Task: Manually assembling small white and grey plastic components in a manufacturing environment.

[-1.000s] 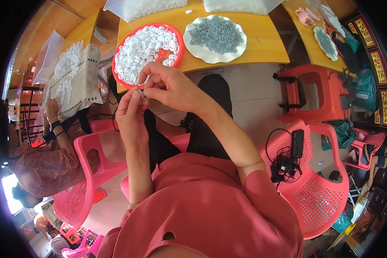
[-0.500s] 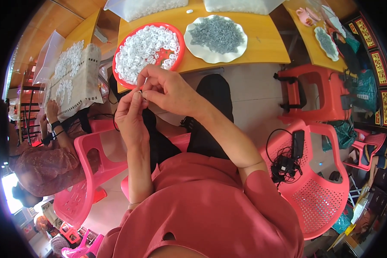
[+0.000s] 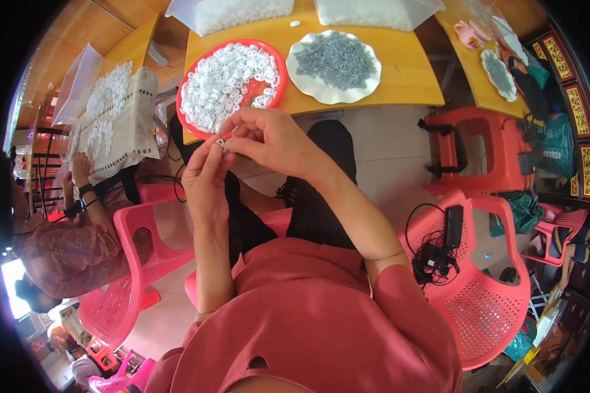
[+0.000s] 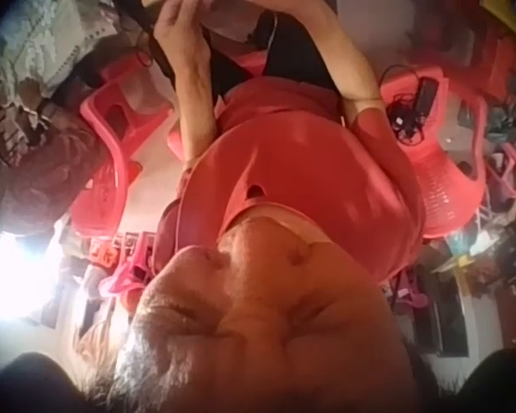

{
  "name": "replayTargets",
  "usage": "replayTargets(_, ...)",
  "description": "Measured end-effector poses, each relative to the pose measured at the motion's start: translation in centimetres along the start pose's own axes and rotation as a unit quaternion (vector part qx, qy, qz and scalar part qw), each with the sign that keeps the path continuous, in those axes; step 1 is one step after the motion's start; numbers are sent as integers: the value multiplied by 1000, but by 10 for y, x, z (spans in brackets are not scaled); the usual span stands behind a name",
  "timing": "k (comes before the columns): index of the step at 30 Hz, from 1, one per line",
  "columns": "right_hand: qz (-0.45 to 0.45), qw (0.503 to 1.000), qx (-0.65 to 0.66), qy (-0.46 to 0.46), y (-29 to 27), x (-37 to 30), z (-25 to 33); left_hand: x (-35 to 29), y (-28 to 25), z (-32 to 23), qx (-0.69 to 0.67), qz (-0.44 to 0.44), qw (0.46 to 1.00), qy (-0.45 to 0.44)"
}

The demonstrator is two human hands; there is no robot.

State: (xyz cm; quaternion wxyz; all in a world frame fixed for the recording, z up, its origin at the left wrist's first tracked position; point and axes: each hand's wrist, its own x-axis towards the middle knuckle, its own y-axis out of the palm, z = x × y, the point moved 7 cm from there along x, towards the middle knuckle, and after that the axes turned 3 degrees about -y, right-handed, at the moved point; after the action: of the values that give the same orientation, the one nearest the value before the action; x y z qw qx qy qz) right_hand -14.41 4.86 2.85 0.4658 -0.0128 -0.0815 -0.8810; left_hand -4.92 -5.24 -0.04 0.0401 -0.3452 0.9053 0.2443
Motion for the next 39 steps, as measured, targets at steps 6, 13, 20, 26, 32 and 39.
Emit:
replayTargets(6,-33,992,-121,-23,-4,-4,11,1,1,-3,15,-5,1000,13)
replayTargets(13,-48,985,-166,-11,-5,-4,10,-1,3,-4,37,-11,999,33)
replayTargets(20,-61,985,-154,-41,-2,-3,11,-3,6,-9,59,-5,995,79)
replayTargets(26,-63,989,-124,-47,4,-2,5,-4,4,-7,76,-5,991,109)
replayTargets(32,-73,980,-170,-68,1,0,-8,-2,1,0,97,-14,989,107)
replayTargets(39,-43,986,-158,-8,-15,9,-12,6,-13,15,56,-32,998,17)
